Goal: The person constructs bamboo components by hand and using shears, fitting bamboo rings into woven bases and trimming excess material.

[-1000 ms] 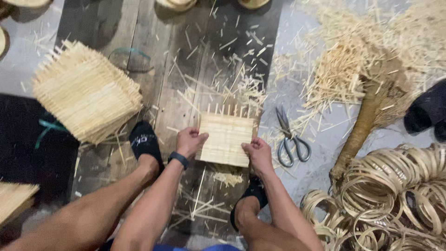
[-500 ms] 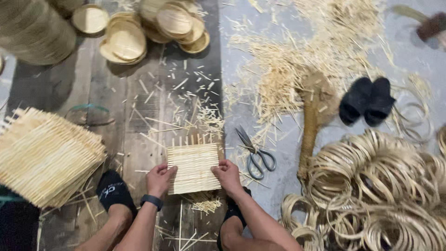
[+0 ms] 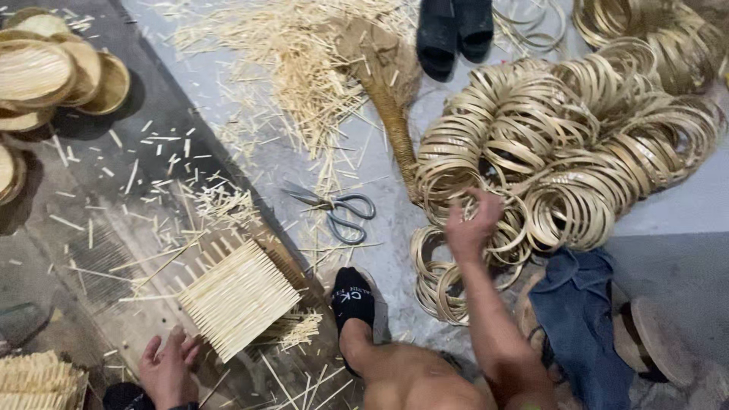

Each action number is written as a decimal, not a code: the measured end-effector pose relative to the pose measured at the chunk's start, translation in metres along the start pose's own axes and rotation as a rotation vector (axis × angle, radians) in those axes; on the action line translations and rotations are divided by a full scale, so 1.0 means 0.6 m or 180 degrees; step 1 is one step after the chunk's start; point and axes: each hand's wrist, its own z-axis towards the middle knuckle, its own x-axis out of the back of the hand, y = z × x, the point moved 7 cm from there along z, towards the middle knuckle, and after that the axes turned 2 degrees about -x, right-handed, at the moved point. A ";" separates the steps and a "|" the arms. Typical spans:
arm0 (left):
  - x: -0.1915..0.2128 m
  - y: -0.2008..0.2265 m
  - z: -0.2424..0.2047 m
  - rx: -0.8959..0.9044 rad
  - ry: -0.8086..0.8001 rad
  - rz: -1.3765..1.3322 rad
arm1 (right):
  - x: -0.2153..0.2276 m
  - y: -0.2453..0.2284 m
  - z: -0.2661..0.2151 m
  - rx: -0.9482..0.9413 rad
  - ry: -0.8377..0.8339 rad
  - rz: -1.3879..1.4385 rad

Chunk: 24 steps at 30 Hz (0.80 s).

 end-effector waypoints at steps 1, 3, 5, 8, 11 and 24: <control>0.003 -0.002 0.005 0.0078 -0.0002 0.0087 | 0.025 0.024 0.014 -0.0158 -0.0039 -0.0131; 0.005 -0.010 0.007 0.0172 -0.0007 0.0199 | 0.052 0.062 0.040 -0.0304 -0.0083 -0.0248; 0.005 -0.012 0.007 0.0103 -0.0031 0.0054 | 0.068 0.094 0.056 -0.0443 -0.0141 -0.0357; 0.016 -0.010 0.007 0.0069 0.0087 0.0081 | 0.069 0.116 0.056 -0.0707 -0.0877 -0.1104; 0.019 0.004 0.007 -0.0049 0.0042 -0.0150 | 0.045 0.127 0.006 -0.1566 -0.1862 -0.0868; -0.016 0.136 -0.044 -0.1054 0.0253 -0.0170 | 0.014 -0.074 -0.044 0.1449 -0.1060 -0.0334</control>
